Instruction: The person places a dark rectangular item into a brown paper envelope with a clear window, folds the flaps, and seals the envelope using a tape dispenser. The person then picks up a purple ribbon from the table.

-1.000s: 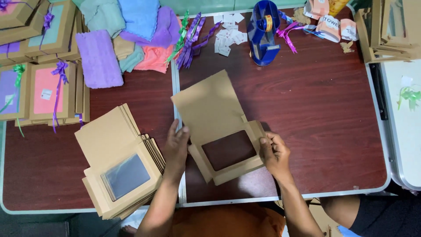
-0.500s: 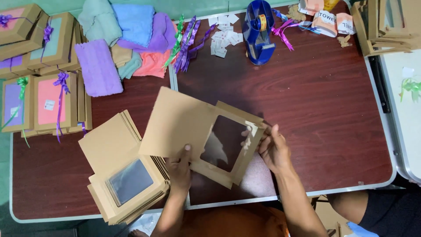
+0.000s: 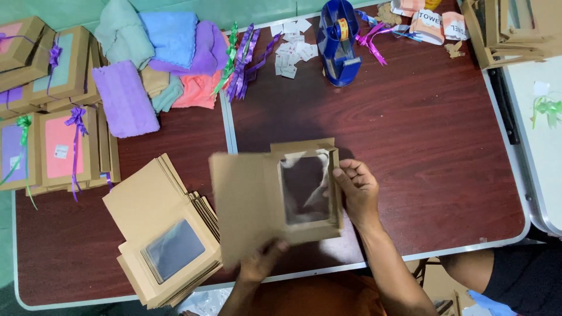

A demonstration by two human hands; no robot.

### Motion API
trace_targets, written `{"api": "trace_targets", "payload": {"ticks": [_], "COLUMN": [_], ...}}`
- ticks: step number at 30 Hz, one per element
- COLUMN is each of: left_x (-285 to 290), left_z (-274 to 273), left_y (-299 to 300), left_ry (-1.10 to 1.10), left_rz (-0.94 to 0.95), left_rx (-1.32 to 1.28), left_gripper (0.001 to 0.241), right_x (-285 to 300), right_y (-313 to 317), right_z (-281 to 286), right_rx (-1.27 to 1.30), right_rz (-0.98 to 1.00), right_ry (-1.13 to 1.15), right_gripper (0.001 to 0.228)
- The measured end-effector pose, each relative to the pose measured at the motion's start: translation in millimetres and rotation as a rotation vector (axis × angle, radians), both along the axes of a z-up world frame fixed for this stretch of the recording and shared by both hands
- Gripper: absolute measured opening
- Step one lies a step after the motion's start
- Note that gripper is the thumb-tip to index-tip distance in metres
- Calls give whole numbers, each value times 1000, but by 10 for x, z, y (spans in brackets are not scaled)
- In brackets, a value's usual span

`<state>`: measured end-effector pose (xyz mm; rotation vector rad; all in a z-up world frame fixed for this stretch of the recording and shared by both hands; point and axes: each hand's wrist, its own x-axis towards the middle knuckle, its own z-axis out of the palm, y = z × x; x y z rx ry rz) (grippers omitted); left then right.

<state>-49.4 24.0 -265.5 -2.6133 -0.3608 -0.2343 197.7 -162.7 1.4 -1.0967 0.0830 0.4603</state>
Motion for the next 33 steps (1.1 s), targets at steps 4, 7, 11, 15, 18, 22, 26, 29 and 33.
{"api": "trace_targets", "payload": {"ticks": [4,7,11,15,18,22,26,29,33], "left_x": [576,295,917,1353,1496,1529,1518,1477,1474], "left_z": [1100,2189,2511,2860,2827,2684,2853,2652,2536], "left_y": [199,215,507,543,556,513,442,457,416], "left_ry": [-409,-625,-572,-341,-138,-214,-303,-300,-330], "left_rz": [-332,-195,164,125,83,54,102,96,99], "left_rx": [-1572,-2137,-2540,-2459,-2433,-2337,-2167,-2045,-2035], "left_gripper": [46,41,81,74,37,34,31,32,26], "right_x": [130,188,101,178,209,277,289,288,293], "right_y": [-42,-67,116,172,253,314,375,414,399], "right_z": [40,-41,125,-63,53,169,194,205,197], "right_rx": [-105,-75,-94,-181,-302,-400,-411,-400,-433], "right_rz": [111,254,358,501,539,561,596,616,637], "right_ry": [-42,-75,-135,-208,-213,-200,-195,-214,-259], "right_gripper": [16,17,22,24,20,16,14,17,16]}}
